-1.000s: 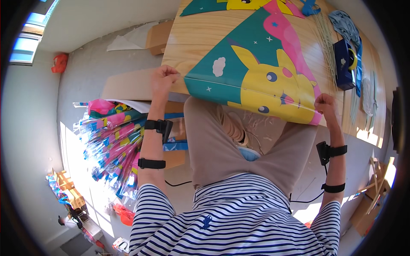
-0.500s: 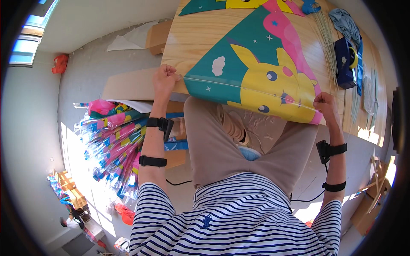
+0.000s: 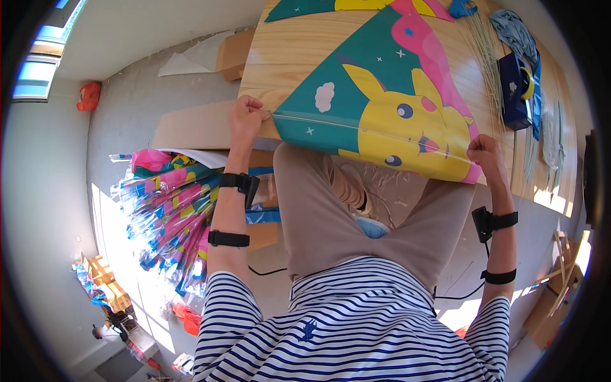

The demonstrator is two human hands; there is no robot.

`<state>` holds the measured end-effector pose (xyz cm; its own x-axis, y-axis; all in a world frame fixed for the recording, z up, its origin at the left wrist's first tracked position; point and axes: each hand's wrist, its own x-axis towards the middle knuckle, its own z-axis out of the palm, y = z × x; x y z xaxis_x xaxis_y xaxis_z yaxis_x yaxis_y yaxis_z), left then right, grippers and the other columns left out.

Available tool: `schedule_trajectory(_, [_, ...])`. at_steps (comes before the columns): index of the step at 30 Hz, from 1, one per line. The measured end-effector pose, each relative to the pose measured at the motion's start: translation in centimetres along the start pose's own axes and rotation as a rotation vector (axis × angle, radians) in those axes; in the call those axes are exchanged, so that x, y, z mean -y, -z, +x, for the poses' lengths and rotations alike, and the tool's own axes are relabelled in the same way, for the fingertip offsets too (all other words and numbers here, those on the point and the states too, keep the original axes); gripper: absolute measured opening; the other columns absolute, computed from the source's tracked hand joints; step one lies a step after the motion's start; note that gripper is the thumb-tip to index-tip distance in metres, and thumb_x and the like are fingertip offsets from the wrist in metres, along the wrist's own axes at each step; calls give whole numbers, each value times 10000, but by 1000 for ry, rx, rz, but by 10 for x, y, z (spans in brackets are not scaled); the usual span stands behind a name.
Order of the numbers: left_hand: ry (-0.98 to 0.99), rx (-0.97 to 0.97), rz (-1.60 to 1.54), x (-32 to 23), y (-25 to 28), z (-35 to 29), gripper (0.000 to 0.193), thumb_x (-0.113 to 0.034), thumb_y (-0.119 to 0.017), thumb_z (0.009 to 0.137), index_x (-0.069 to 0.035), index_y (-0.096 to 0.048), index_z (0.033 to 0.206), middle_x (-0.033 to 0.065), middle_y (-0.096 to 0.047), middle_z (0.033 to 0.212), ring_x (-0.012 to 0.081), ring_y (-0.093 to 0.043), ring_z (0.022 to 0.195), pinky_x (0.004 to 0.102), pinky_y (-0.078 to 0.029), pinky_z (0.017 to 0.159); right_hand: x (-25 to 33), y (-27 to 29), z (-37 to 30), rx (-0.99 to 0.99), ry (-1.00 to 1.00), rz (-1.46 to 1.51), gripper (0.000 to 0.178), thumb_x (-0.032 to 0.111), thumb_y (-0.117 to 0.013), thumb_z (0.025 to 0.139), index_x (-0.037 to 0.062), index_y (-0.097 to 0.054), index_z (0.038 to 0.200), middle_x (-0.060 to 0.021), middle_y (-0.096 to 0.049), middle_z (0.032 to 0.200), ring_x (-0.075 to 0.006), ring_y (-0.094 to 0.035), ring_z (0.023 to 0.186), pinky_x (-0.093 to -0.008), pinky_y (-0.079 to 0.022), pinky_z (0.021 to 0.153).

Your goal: The recorder is assembling a Pikachu-themed kite by attaching sticks and tape.

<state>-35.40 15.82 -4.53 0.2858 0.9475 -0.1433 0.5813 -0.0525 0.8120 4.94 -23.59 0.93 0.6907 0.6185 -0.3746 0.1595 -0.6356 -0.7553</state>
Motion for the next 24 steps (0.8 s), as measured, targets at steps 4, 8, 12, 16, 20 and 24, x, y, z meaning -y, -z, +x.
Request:
schedule_trajectory(4, [6,-6,43,-4,0,-3,265,13,-809,686,7,-669,911,87,-679,811,182,-648,746,317,-537,696,-4,-1,1,10,15,-2,44,5,-649,773,23,-629,807,2,-580,701,-82,-523,646,-241,-396,593])
schedule_trajectory(8, [-11,-30,94,-7,-1,-5,257,-10,-810,697,2,-669,911,89,-680,813,194,-650,752,319,-536,693,1,-4,-3,-11,34,3,46,-10,-658,755,-7,-643,798,-15,-591,693,-104,-547,656,-262,-428,609])
schedule_trajectory(12, [-63,-46,113,-1,-6,-1,244,-42,-799,707,-5,-674,913,87,-678,807,200,-645,746,321,-531,686,-15,1,3,-19,58,-67,69,19,-685,733,-11,-647,782,-31,-604,684,-124,-563,656,-284,-440,608])
schedule_trajectory(16, [-90,-32,121,3,2,-3,241,-33,-774,706,-1,-679,925,80,-675,802,184,-635,720,318,-525,678,-5,-7,4,-80,132,-240,105,42,-729,690,-9,-676,764,-115,-646,674,-215,-639,677,-347,-489,630])
schedule_trajectory(20, [-60,-4,96,2,-1,0,224,-26,-773,716,-2,-674,915,73,-665,792,166,-627,715,308,-523,677,-8,-9,2,-110,152,-255,90,50,-721,688,-2,-682,751,-138,-673,708,-250,-658,695,-366,-502,641])
schedule_trajectory(24, [-45,-6,85,0,0,0,210,-19,-773,723,-3,-668,905,62,-656,780,157,-625,713,302,-525,679,-11,-12,2,-119,180,-259,91,51,-707,679,0,-679,749,-152,-671,716,-267,-663,703,-373,-504,642])
